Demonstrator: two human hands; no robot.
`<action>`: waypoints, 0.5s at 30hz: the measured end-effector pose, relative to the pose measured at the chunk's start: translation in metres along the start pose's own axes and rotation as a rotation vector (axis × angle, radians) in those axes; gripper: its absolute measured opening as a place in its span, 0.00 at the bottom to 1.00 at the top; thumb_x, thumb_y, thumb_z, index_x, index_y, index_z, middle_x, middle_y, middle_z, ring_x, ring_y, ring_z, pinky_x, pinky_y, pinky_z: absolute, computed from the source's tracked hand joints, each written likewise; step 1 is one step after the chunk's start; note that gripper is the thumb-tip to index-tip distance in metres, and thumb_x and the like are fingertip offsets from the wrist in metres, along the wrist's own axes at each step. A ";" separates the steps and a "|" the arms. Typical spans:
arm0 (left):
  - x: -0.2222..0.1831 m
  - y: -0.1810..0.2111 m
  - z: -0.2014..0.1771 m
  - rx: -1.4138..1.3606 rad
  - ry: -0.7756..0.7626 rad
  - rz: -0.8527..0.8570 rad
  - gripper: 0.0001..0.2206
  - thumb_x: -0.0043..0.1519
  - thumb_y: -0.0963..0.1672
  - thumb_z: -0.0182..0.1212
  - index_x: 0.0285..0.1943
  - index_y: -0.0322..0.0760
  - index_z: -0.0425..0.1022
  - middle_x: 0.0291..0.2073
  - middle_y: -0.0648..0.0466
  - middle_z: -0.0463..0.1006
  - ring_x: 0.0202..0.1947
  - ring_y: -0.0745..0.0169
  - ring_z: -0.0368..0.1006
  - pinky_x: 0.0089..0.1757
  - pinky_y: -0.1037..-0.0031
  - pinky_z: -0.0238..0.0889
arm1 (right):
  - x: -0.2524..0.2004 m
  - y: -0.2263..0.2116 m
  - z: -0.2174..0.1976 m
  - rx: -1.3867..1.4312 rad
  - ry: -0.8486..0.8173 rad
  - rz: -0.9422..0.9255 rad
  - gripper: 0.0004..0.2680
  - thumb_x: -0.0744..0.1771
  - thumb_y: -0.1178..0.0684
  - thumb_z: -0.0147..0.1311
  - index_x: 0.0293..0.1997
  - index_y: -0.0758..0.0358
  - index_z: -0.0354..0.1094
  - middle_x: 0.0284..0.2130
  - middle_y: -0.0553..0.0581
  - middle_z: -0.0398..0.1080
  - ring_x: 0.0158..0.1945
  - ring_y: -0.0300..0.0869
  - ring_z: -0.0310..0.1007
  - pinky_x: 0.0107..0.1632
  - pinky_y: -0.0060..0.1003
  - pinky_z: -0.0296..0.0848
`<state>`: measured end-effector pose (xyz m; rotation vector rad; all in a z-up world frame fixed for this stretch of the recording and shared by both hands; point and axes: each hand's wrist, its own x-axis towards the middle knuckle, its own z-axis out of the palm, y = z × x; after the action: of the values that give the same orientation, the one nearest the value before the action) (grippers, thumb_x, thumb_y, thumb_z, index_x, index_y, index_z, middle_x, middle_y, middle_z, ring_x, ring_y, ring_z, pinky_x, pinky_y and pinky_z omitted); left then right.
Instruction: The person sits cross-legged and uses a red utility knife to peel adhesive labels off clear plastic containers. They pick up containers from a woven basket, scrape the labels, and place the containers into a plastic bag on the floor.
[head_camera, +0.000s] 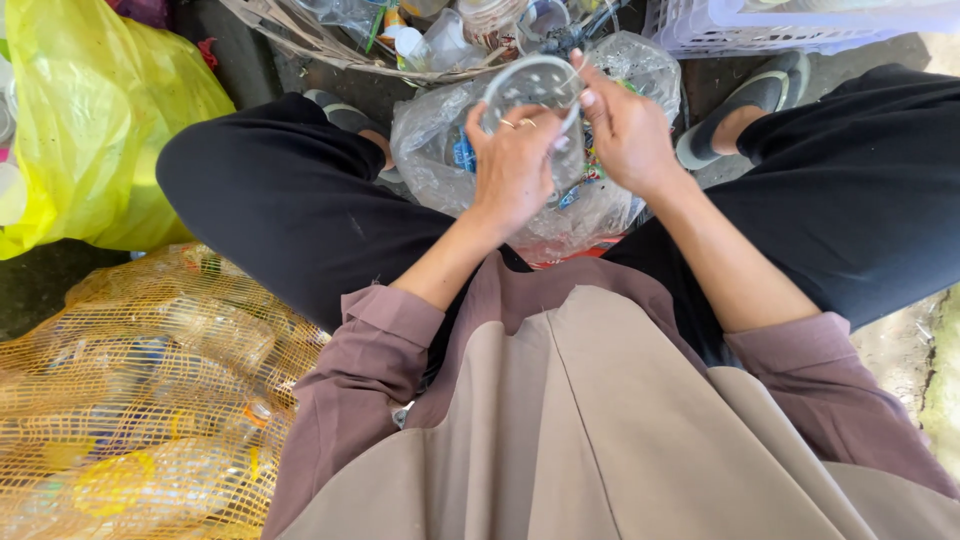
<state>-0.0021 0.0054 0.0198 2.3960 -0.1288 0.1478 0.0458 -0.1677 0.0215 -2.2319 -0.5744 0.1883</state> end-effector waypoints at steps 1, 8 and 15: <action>-0.002 0.004 -0.001 -0.008 -0.012 0.008 0.14 0.51 0.34 0.58 0.43 0.41 0.76 0.31 0.58 0.82 0.47 0.57 0.76 0.60 0.42 0.42 | 0.001 0.000 -0.003 0.007 -0.017 0.022 0.14 0.75 0.54 0.43 0.69 0.67 0.65 0.36 0.67 0.77 0.25 0.51 0.71 0.30 0.44 0.67; -0.005 -0.014 0.003 -0.008 -0.100 0.005 0.29 0.51 0.33 0.56 0.62 0.49 0.69 0.37 0.59 0.86 0.39 0.56 0.80 0.61 0.50 0.46 | -0.003 0.003 -0.007 0.343 -0.134 0.124 0.16 0.75 0.52 0.38 0.73 0.68 0.57 0.45 0.61 0.73 0.39 0.42 0.69 0.44 0.36 0.69; -0.002 -0.015 0.023 -0.248 0.040 -0.070 0.09 0.62 0.41 0.62 0.43 0.39 0.64 0.23 0.55 0.74 0.21 0.53 0.72 0.40 0.61 0.65 | -0.009 -0.008 0.002 0.010 -0.033 -0.104 0.13 0.73 0.57 0.46 0.64 0.76 0.66 0.58 0.66 0.73 0.44 0.55 0.78 0.41 0.42 0.73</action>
<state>-0.0008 0.0007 -0.0077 2.1455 -0.0413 0.1378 0.0345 -0.1658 0.0263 -2.1862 -0.7042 0.1749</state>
